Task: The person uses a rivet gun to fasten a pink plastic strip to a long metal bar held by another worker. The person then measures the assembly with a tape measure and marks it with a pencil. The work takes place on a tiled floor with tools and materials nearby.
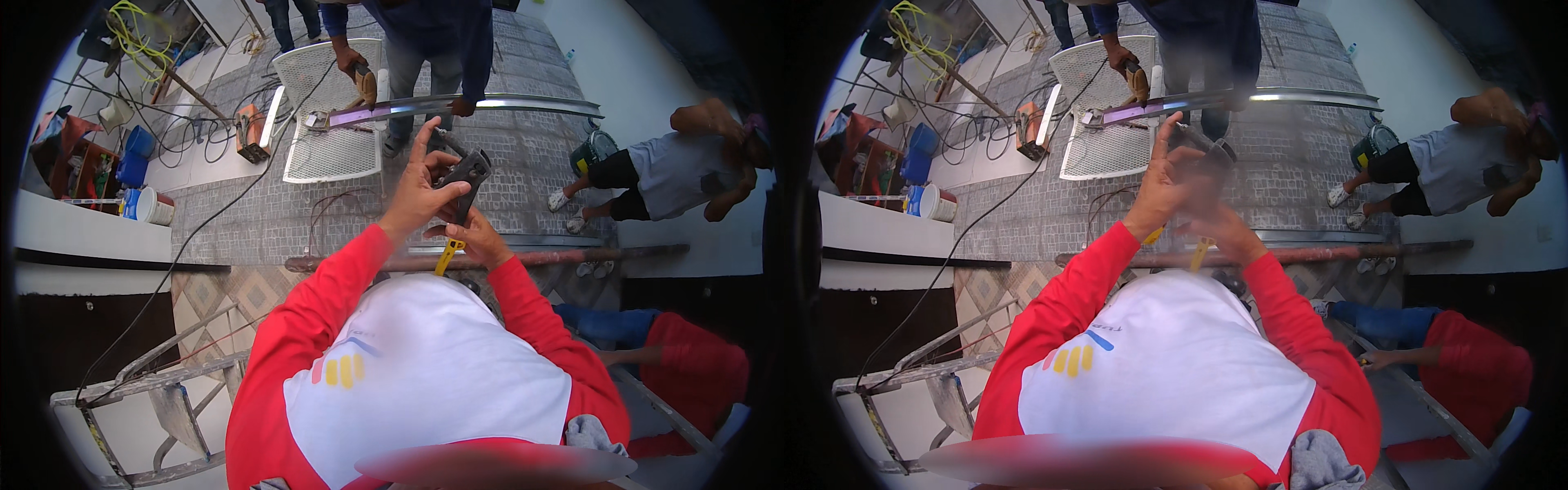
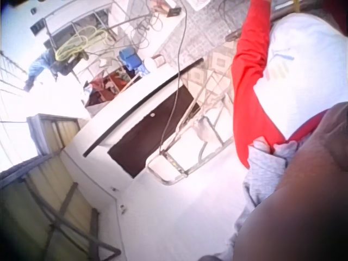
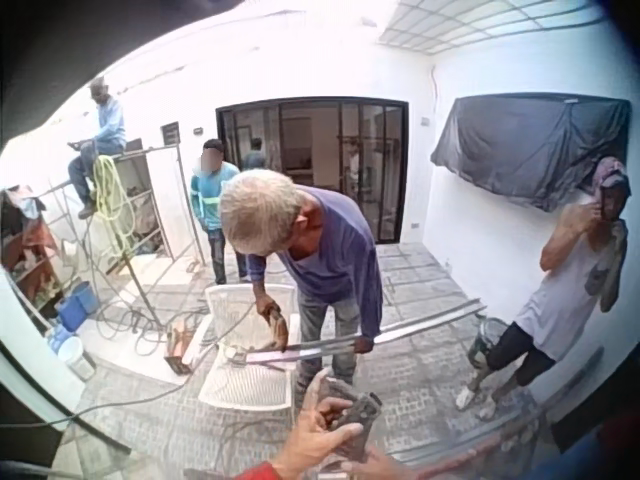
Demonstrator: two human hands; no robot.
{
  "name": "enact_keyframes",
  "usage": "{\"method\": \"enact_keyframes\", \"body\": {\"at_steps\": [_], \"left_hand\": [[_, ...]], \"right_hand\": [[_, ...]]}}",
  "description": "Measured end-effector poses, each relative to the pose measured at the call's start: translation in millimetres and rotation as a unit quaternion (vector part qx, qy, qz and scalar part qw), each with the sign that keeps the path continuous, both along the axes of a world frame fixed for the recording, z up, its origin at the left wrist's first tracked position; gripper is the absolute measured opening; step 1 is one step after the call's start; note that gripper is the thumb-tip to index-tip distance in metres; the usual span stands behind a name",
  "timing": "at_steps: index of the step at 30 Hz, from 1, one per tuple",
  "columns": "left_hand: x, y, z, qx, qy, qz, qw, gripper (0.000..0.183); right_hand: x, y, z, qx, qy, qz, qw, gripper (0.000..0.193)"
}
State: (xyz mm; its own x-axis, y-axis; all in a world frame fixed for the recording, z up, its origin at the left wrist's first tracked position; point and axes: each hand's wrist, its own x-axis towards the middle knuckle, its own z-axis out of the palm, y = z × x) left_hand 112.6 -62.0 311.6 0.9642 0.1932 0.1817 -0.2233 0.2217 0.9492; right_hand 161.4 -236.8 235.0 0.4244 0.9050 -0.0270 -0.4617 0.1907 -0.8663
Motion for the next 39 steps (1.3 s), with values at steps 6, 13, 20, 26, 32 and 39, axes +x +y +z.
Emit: {"method": "enact_keyframes", "body": {"at_steps": [6,13,20,26,32,39], "left_hand": [[-4.8,0.9,0.8,-0.037,-0.021,-0.034,0.998,0.110],[3.6,17.1,-32.3,0.140,-0.035,0.041,0.989,0.115],[-90.9,111.2,-164.9,0.343,0.278,-0.018,0.897,0.085],[-209.2,161.3,-270.1,0.525,0.397,-0.061,0.750,0.085],[-225.2,146.9,-286.5,0.536,0.447,-0.008,0.716,0.082],[-214.7,146.7,-306.4,0.527,0.454,0.012,0.718,0.076]], "right_hand": [[-1.3,-1.7,1.2,-0.014,0.006,-0.030,0.999,0.053],[12.3,-7.3,-3.0,-0.122,-0.110,-0.072,0.984,0.050],[19.4,-34.8,-43.0,-0.210,-0.138,-0.114,0.961,0.055],[6.3,-62.0,-58.5,-0.260,-0.142,-0.143,0.944,0.043],[-5.4,-54.7,-60.9,-0.296,-0.151,-0.123,0.935,0.044],[-11.8,-46.0,-60.7,-0.300,-0.149,-0.102,0.937,0.047]]}}
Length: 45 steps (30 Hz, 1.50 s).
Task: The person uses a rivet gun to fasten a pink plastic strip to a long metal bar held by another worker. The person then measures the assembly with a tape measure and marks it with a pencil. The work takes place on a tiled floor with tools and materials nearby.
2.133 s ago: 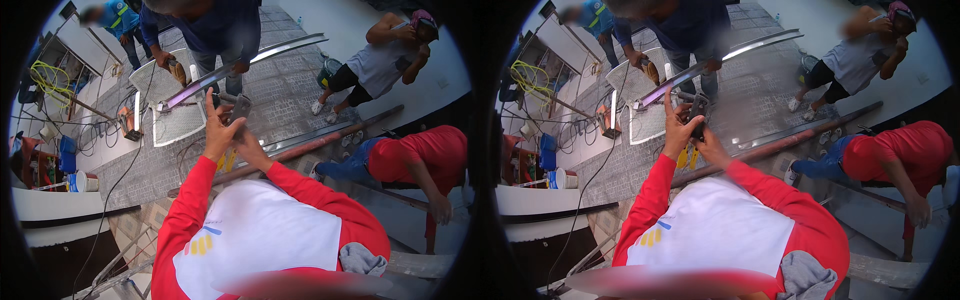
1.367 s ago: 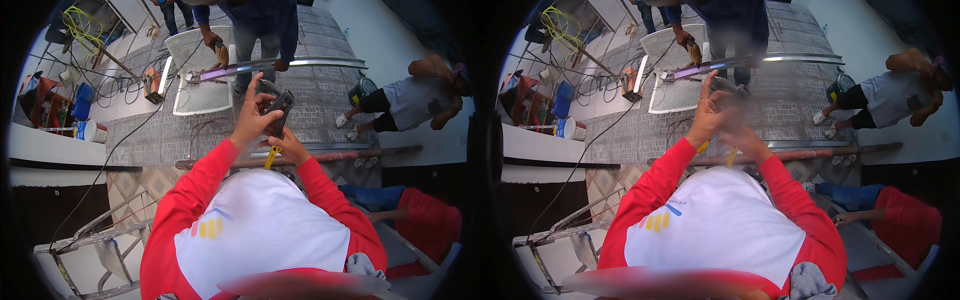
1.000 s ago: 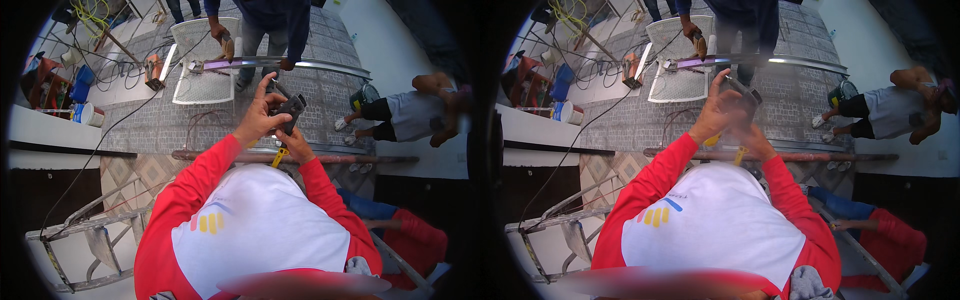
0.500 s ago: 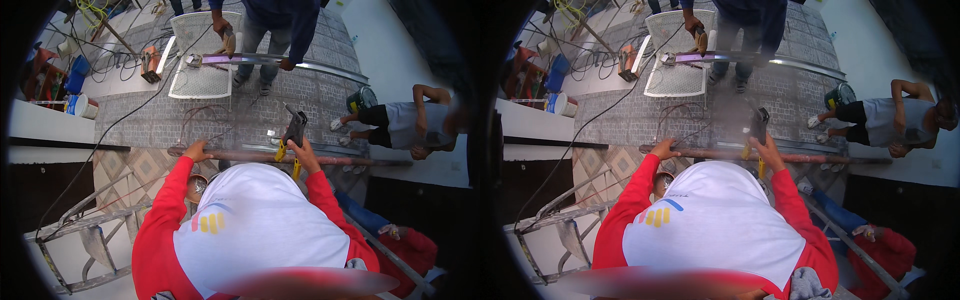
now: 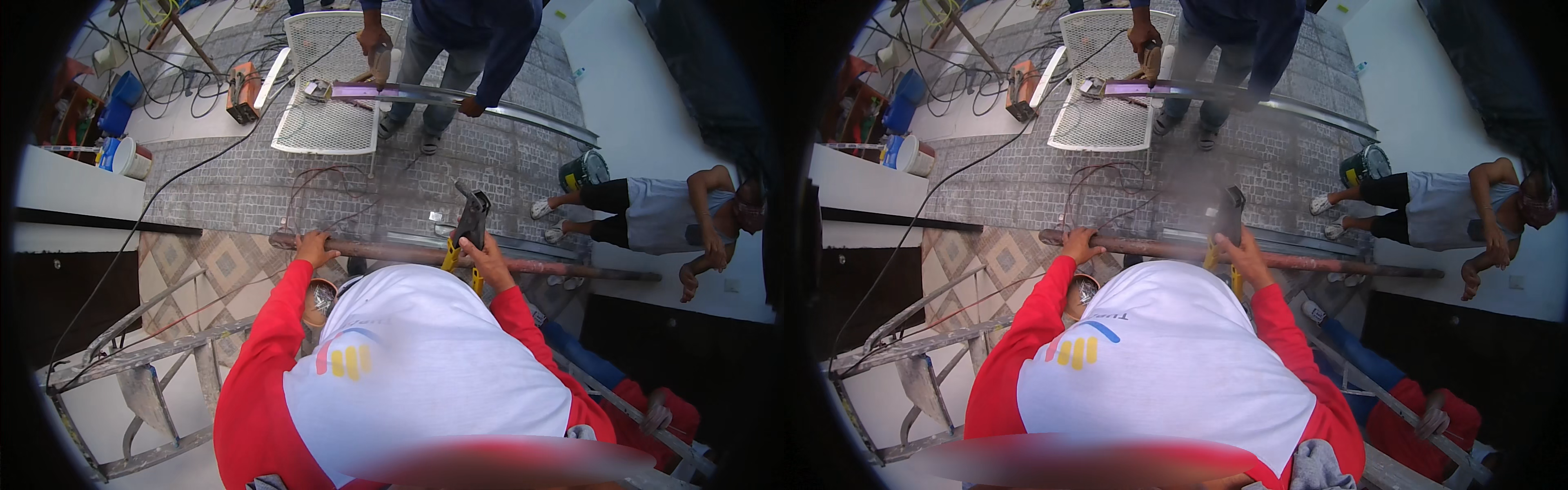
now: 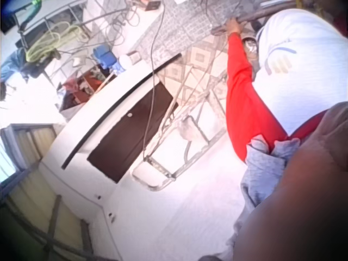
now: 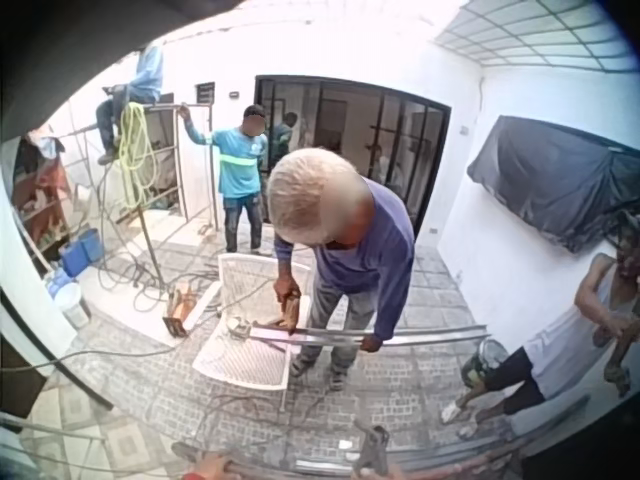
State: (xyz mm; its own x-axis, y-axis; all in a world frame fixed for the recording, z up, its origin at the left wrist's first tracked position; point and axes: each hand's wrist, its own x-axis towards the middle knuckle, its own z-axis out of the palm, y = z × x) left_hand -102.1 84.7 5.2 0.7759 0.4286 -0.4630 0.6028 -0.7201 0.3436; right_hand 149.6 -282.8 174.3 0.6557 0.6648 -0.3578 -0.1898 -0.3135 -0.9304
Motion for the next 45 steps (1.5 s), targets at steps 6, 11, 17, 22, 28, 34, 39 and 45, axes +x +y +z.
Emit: {"method": "enact_keyframes", "body": {"at_steps": [6,11,17,22,28,34,39,45], "left_hand": [[4.5,6.1,-7.9,0.022,0.010,-0.005,1.000,0.066],[11.7,6.8,-4.9,0.022,0.023,-0.006,0.999,0.065],[14.0,7.1,-4.2,0.028,0.026,-0.008,0.999,0.065],[14.2,7.7,-4.5,0.028,0.027,-0.011,0.999,0.066],[14.3,8.0,-4.8,0.028,0.026,-0.010,0.999,0.067],[16.7,8.0,-1.8,0.030,0.035,-0.010,0.999,0.068],[18.3,8.5,1.5,0.021,0.046,-0.009,0.999,0.069],[18.2,8.9,1.0,0.027,0.041,-0.010,0.999,0.067]], "right_hand": [[-5.2,-0.8,0.6,-0.015,-0.018,0.004,1.000,0.049],[-7.2,-2.7,5.5,-0.015,0.002,-0.010,1.000,0.047],[-8.2,-4.3,4.0,-0.018,-0.009,-0.018,1.000,0.048],[-9.6,-5.0,-0.9,-0.030,-0.003,-0.013,0.999,0.049],[-12.4,-4.9,-1.1,-0.039,-0.007,-0.012,0.999,0.050],[-13.5,-6.7,-0.7,-0.035,-0.007,-0.013,0.999,0.049],[-13.5,-7.6,-1.3,-0.036,0.000,-0.015,0.999,0.049],[-15.7,-5.8,-0.9,-0.043,0.002,-0.018,0.999,0.053]]}}
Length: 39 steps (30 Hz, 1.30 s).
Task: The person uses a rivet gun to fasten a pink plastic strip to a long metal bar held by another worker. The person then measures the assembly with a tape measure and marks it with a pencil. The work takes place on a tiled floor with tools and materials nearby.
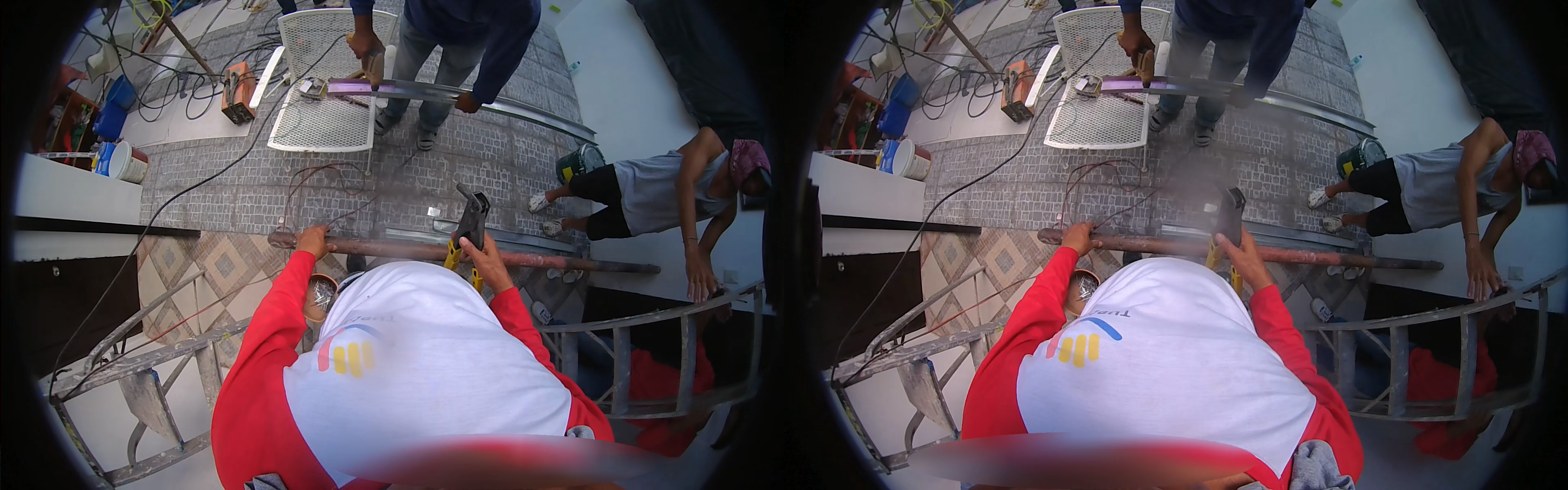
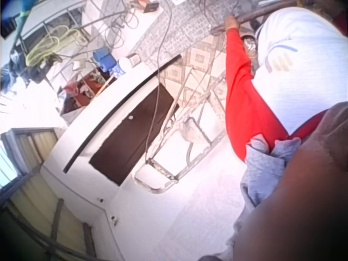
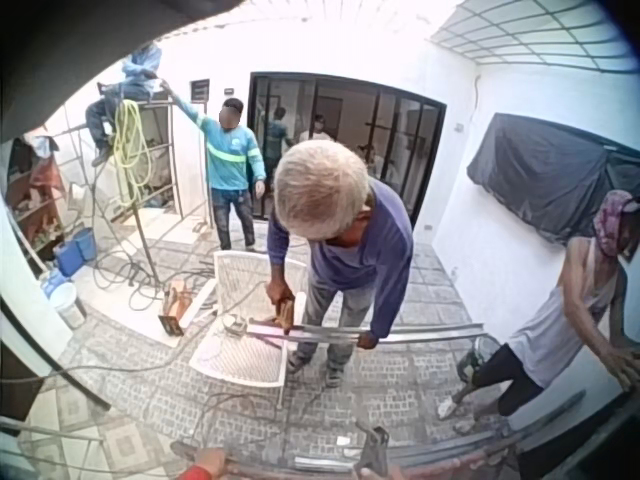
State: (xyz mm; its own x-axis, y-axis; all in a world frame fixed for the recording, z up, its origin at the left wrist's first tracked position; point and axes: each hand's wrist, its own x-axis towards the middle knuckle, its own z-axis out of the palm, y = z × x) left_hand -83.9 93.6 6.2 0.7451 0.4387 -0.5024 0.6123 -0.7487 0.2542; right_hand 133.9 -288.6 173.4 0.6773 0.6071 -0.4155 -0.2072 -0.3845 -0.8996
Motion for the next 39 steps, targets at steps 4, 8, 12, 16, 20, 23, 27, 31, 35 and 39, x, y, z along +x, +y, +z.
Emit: {"method": "enact_keyframes", "body": {"at_steps": [4,8,12,16,20,23,27,31,35,39], "left_hand": [[-0.6,0.9,-1.4,-0.004,-0.005,-0.003,1.000,0.067],[-0.4,1.8,-3.8,-0.004,-0.008,-0.006,1.000,0.068],[0.4,2.5,-6.8,-0.002,-0.001,-0.006,1.000,0.069],[1.1,2.9,-7.7,-0.003,-0.003,-0.009,1.000,0.069],[2.3,2.3,-5.9,0.003,-0.001,-0.007,1.000,0.069],[3.2,1.7,-4.3,0.005,-0.003,-0.006,1.000,0.069],[3.7,1.9,-3.2,0.005,-0.007,-0.008,1.000,0.068],[4.3,2.5,-2.5,0.003,0.000,-0.005,1.000,0.068],[4.6,3.2,-2.9,0.001,-0.002,-0.006,1.000,0.068],[4.4,4.2,-5.5,0.000,-0.004,-0.006,1.000,0.068]], "right_hand": [[-0.5,1.4,1.4,-0.006,0.004,0.002,1.000,0.055],[0.2,3.1,2.9,-0.006,0.004,0.005,1.000,0.055],[1.2,3.7,3.8,-0.009,0.006,0.005,1.000,0.055],[2.6,3.5,2.4,-0.005,0.008,0.008,1.000,0.056],[3.8,3.2,-1.3,0.001,0.004,0.003,1.000,0.056],[4.8,2.6,-4.2,-0.008,0.000,-0.006,1.000,0.056],[6.0,1.8,-6.6,-0.011,0.010,0.001,1.000,0.055],[6.2,1.8,-7.2,-0.009,0.010,0.001,1.000,0.055],[5.4,2.9,-6.8,0.006,0.011,-0.007,1.000,0.055],[4.9,4.0,-4.8,0.000,0.010,-0.011,1.000,0.054]]}}
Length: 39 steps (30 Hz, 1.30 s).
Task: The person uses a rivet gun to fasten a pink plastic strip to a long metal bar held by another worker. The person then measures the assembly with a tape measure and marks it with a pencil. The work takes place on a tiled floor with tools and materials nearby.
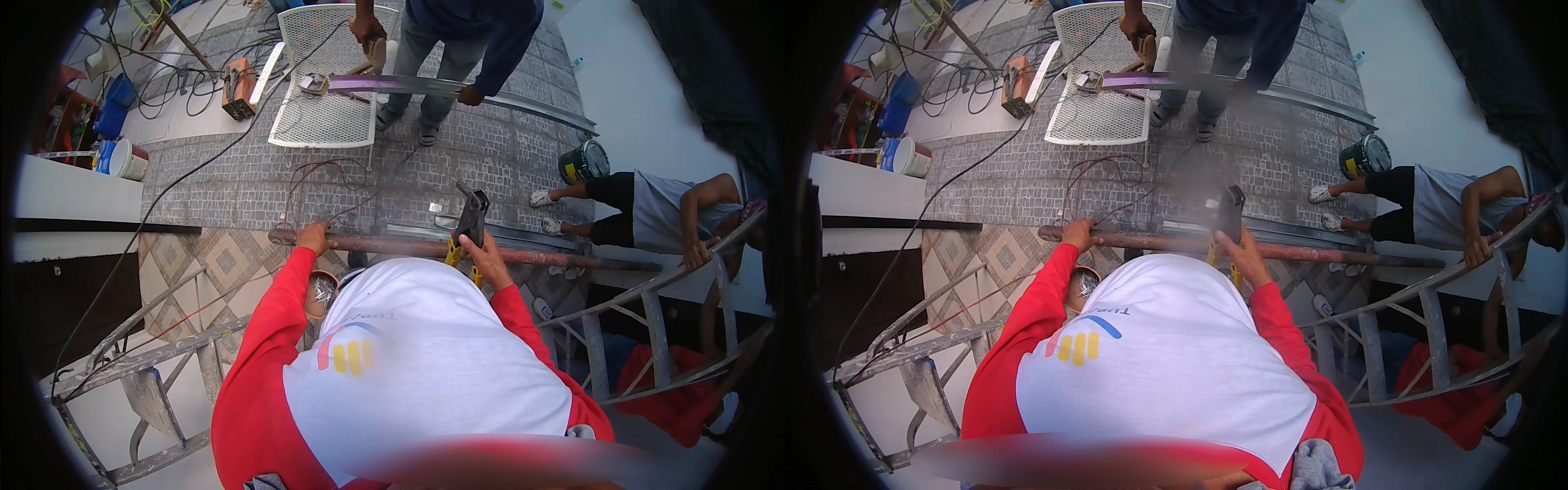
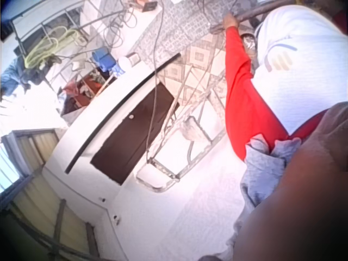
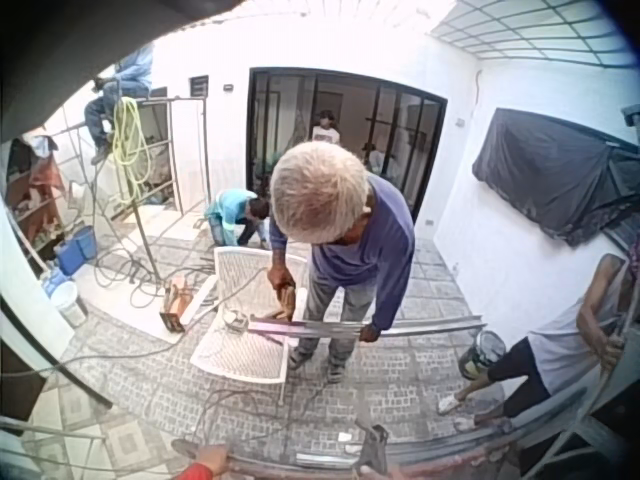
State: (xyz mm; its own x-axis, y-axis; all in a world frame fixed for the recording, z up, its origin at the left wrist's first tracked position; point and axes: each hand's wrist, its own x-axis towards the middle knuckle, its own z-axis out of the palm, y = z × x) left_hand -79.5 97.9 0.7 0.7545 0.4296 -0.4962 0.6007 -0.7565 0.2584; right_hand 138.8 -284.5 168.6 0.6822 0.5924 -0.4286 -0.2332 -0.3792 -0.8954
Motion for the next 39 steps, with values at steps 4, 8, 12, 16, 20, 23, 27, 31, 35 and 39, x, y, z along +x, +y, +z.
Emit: {"method": "enact_keyframes", "body": {"at_steps": [4,8,12,16,20,23,27,31,35,39], "left_hand": [[0.1,0.7,-2.5,0.000,0.000,0.000,1.000,0.068],[0.8,0.9,-1.8,0.001,0.003,-0.001,1.000,0.069],[1.3,0.7,0.9,0.004,0.004,-0.002,1.000,0.071],[1.8,0.8,3.2,0.001,0.003,0.000,1.000,0.072],[2.4,1.3,3.9,-0.002,0.008,0.002,1.000,0.072],[2.5,1.6,3.9,-0.004,0.006,0.002,1.000,0.071],[2.0,2.1,3.6,-0.001,0.005,0.000,1.000,0.071],[2.0,2.7,3.9,0.001,0.001,0.000,1.000,0.071],[2.7,2.5,5.1,0.001,0.000,0.000,1.000,0.070],[3.3,2.7,6.3,0.001,0.002,-0.001,1.000,0.070]], "right_hand": [[0.5,0.6,2.2,-0.008,0.005,0.003,1.000,0.054],[1.4,1.1,2.0,0.000,-0.002,0.008,1.000,0.054],[2.5,1.2,-0.7,-0.004,0.000,0.010,1.000,0.054],[3.3,0.7,-3.6,-0.004,-0.004,0.007,1.000,0.054],[3.6,0.1,-5.3,-0.012,0.002,0.009,1.000,0.054],[3.9,0.0,-6.2,-0.011,0.002,0.010,1.000,0.054],[4.0,-0.1,-7.3,-0.012,-0.002,0.013,1.000,0.054],[3.6,-0.6,-7.7,-0.008,-0.004,0.014,1.000,0.054],[4.0,-0.6,-7.8,-0.010,-0.003,0.017,1.000,0.054],[4.6,0.4,-7.1,-0.007,0.001,0.016,1.000,0.055]]}}
